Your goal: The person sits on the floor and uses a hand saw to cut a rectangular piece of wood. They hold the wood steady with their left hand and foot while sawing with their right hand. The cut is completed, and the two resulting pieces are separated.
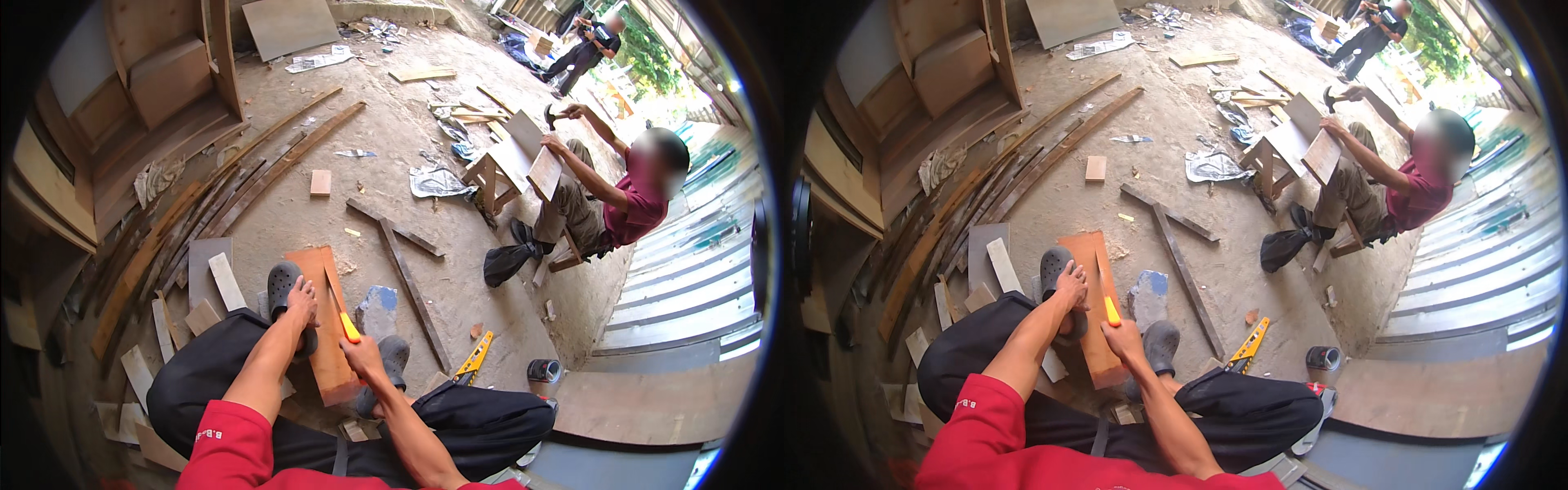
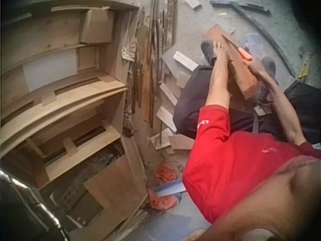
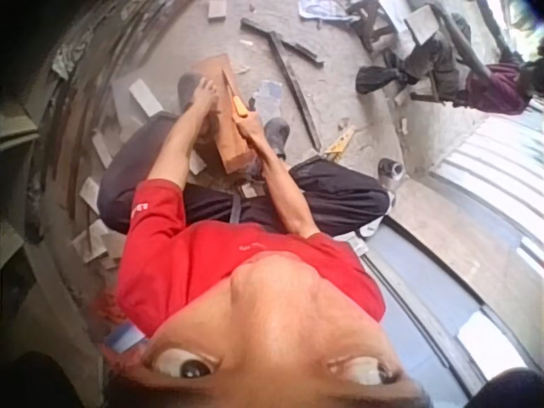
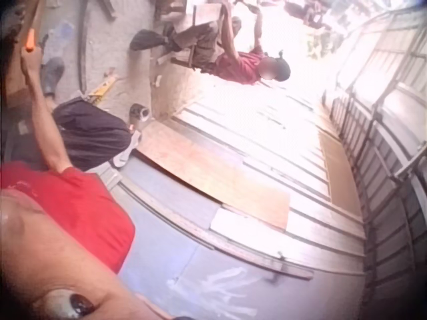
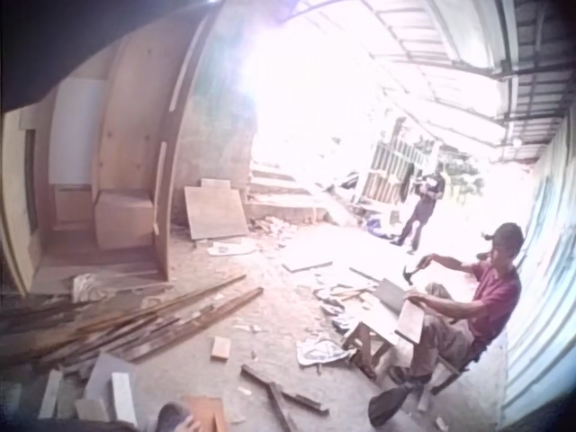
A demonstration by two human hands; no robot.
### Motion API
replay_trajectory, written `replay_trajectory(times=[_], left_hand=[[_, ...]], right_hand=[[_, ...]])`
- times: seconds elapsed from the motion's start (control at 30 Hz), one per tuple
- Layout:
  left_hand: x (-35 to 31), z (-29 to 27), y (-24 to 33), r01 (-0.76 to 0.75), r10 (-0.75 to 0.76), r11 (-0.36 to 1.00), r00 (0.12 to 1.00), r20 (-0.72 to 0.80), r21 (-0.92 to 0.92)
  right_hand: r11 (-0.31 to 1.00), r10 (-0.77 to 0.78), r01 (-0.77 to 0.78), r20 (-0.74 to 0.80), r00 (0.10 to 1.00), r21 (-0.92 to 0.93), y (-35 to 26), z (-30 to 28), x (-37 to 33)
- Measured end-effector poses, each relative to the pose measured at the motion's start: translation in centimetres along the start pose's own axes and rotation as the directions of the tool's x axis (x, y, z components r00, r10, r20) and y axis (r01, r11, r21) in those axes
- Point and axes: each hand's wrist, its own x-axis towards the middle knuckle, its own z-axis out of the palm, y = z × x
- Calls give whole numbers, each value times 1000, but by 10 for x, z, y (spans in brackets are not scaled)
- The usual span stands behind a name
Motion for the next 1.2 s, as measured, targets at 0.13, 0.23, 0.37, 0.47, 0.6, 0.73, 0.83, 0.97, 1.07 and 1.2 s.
replay_trajectory(times=[0.13, 0.23, 0.37, 0.47, 0.6, 0.73, 0.83, 0.97, 1.07, 1.2], left_hand=[[7, -11, -1, -15, 15, 1000, 1000, 6, -20], [14, -2, 6, -27, 27, 1000, 1000, -5, -10], [11, -4, 7, -23, 23, 1000, 1000, -4, -4], [4, -12, -4, 2, -1, 999, 1000, 19, -44], [2, -21, 8, -15, 15, 1000, 1000, 12, -20], [1, -6, -3, -10, 10, 1000, 1000, -16, -9], [-2, -8, -2, -12, 12, 1000, 1000, 5, -29], [-1, -25, 6, -24, 25, 999, 1000, 14, -39], [2, -25, 15, -19, 19, 999, 1000, -16, -33], [11, 8, -11, 27, -27, 999, 1000, -7, -39]], right_hand=[[996, 85, -86, 25, 996, 20, 10, -34, -45], [999, 18, -18, -8, 1000, -35, 12, -22, -18], [996, 87, -87, 26, 996, -5, -12, -14, 4], [999, 36, -34, 37, 999, -42, -8, -33, -49], [997, 70, -70, -20, 997, 34, 15, -27, -24], [997, 72, -72, 58, 996, -6, -19, -15, -6], [999, -5, 7, 67, 998, -40, -18, -42, -57], [997, 11, -11, -1, 1000, -72, 10, -35, -24], [990, 137, -137, -4, 991, 27, -7, -11, 19], [997, -29, 30, 24, 999, -69, -11, -24, -51]])
